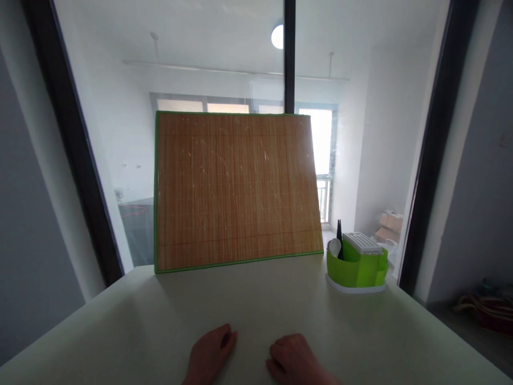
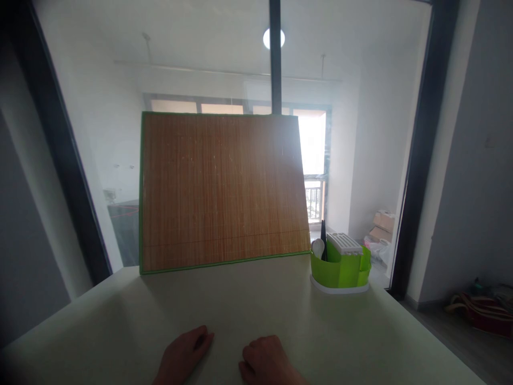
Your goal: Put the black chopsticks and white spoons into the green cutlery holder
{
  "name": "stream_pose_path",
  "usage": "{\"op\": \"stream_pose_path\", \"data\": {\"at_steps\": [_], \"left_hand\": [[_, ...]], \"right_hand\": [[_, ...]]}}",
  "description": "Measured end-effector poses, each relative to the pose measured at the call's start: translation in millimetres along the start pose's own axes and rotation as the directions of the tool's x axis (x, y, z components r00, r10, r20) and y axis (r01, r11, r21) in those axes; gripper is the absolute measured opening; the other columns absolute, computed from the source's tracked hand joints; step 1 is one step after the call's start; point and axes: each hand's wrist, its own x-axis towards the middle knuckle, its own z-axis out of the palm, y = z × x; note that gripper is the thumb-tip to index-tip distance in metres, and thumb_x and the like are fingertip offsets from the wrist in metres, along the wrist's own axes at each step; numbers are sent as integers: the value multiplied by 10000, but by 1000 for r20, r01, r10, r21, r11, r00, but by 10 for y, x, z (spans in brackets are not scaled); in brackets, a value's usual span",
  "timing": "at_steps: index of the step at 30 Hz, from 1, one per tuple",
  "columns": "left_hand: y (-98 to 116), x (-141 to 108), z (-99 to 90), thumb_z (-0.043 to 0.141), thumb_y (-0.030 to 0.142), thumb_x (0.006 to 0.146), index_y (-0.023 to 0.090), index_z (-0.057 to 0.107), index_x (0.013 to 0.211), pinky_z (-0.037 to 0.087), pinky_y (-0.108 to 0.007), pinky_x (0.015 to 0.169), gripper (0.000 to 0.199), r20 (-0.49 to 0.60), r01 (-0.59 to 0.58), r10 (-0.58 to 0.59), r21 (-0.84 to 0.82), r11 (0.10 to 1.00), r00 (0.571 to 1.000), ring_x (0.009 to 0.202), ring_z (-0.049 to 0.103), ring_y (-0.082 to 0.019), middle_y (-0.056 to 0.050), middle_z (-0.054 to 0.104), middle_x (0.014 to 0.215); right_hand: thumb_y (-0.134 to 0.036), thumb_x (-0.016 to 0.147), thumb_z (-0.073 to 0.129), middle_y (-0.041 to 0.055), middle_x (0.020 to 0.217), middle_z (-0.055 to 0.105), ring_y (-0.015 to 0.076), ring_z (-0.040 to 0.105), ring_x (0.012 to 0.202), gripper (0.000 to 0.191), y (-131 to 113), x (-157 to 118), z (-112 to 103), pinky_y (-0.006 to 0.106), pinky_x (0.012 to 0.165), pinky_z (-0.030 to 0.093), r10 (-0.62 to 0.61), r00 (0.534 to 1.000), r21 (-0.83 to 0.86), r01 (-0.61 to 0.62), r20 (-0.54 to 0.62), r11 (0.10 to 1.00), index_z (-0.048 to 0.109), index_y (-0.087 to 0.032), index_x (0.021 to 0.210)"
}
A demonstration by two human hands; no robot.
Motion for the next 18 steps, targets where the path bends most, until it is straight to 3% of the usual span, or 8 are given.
{"op": "stream_pose_path", "data": {"at_steps": [18], "left_hand": [[1,4,-7,301,478,863,206,517,699,306,-256,605,384,15,5,-5,9,1000,1000,699,565,-173,-20,626,728]], "right_hand": [[-321,809,513,4,756,669,152,613,685,159,6,-4,-9,238,589,334,0,1000,-3,0,4,1000,593,-202,741]]}}
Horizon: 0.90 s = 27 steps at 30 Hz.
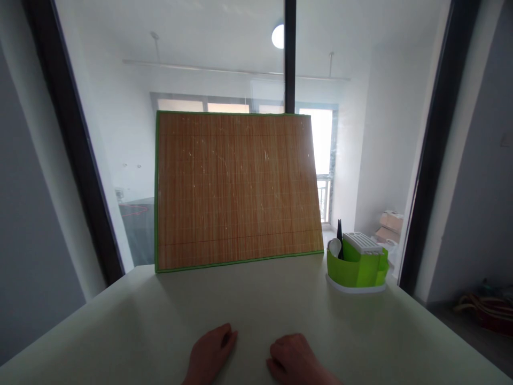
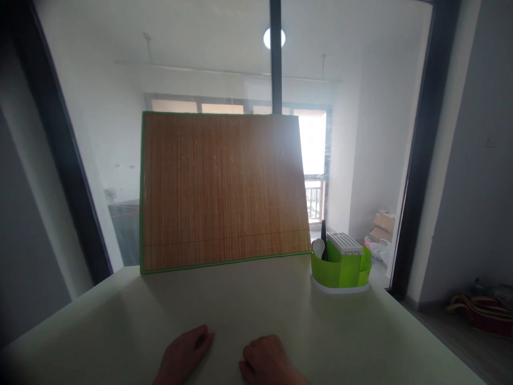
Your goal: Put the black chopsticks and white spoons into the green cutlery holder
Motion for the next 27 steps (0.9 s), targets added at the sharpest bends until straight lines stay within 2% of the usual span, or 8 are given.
{"op": "stream_pose_path", "data": {"at_steps": [14,24,27], "left_hand": [[1,-3,7,291,473,863,206,523,711,310,-263,618,385,-5,2,-2,-4,1000,1000,708,567,-172,-20,627,732],[13,6,11,310,456,864,205,522,705,304,-262,609,364,-20,-9,9,-8,1000,1000,696,561,-173,-19,620,722],[14,5,7,307,454,869,205,519,700,302,-263,608,367,-25,-21,21,-2,1000,999,692,560,-176,-18,616,714]], "right_hand": [[-324,797,524,6,752,673,159,612,679,150,-7,-4,-38,231,584,330,2,1000,8,-2,1,1000,595,-205,740],[-323,771,551,-10,714,667,147,608,654,138,-10,-5,-21,223,567,319,9,999,34,-7,-35,999,584,-210,699],[-321,757,571,-35,684,656,131,600,635,139,37,-14,-76,213,560,320,33,997,51,-29,-64,998,567,-219,663]]}}
